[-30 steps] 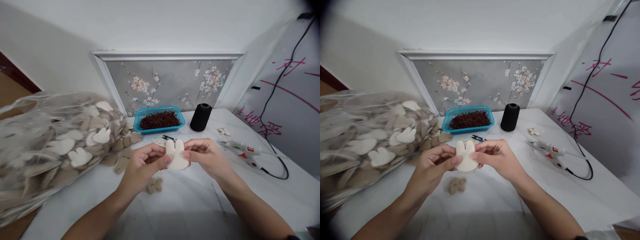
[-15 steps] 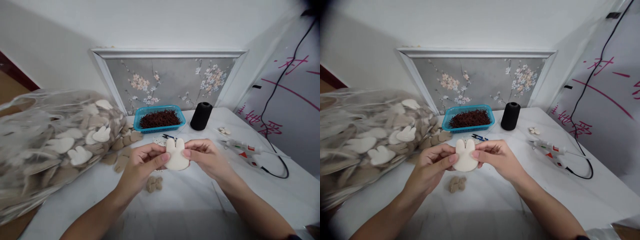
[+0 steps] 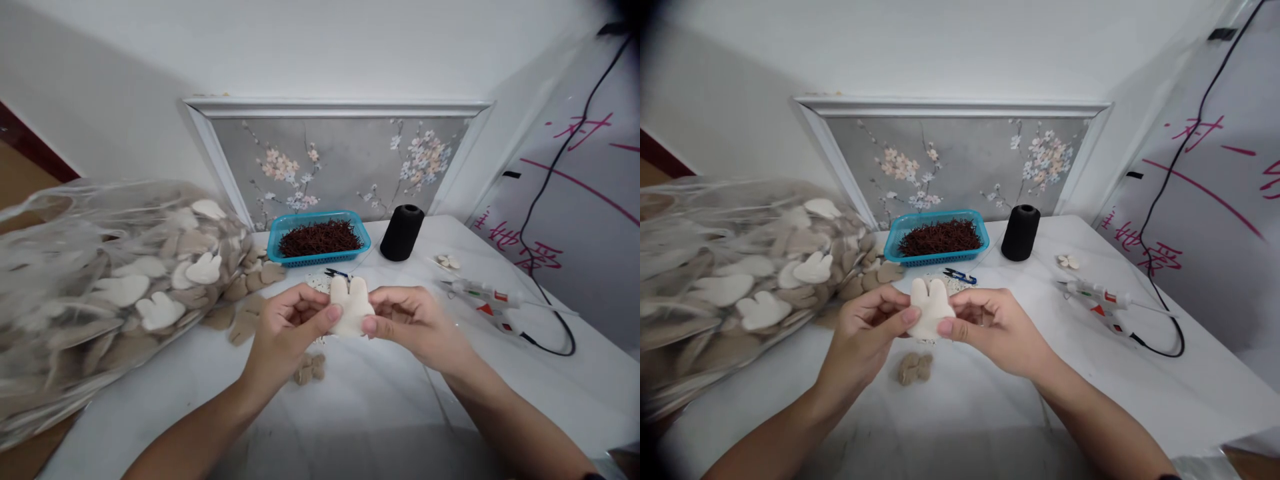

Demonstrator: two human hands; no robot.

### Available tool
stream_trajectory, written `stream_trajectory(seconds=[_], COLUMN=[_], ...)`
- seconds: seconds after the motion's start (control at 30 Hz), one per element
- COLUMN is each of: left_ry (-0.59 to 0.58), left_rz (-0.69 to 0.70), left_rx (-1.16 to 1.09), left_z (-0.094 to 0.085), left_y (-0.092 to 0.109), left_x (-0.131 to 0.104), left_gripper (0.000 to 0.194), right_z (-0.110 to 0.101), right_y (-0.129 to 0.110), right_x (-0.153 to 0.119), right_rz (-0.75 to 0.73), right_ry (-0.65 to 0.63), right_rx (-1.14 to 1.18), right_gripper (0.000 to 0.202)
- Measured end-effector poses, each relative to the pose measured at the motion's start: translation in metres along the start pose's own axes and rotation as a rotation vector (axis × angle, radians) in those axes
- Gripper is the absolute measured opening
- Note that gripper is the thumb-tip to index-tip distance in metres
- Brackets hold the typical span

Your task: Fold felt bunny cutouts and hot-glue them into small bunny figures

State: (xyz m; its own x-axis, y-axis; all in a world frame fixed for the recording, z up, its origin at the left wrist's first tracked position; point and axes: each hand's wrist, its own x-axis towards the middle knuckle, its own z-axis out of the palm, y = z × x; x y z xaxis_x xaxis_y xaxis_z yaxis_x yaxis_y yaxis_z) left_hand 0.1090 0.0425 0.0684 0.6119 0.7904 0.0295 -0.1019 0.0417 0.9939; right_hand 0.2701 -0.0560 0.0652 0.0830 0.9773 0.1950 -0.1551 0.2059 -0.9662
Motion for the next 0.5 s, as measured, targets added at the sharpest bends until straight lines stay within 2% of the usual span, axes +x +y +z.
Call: stream_trajectory(seconds=[0.17,0.3,0.4,0.5], left_ry=[-0.065,-0.111,-0.123,-0.087], left_rz=[-0.167,-0.264,-0.285,-0.243], left_rx=[-0.17,-0.304,-0.333,-0.291], left_z=[0.005,0.007,0.007,0.007], left_y=[0.005,0.005,0.004,0.002], left_x=[0.003,0.004,0.005,0.007], left_gripper=[0.032,0.03,0.028,0.027], right_z=[-0.003,-0.006,-0.006,-0.007], right_y=[0.005,0.012,0.015,0.016], right_x=[0.003,0.004,0.006,0.007], right_rz=[-0.013,-0.023,-0.036,-0.043], right_ry=[-0.01,-0.034,-0.036,-0.016], right_rx=[0.0,0.038,0.074,0.087], right_gripper=[0.013,0.013,0.013,0.011])
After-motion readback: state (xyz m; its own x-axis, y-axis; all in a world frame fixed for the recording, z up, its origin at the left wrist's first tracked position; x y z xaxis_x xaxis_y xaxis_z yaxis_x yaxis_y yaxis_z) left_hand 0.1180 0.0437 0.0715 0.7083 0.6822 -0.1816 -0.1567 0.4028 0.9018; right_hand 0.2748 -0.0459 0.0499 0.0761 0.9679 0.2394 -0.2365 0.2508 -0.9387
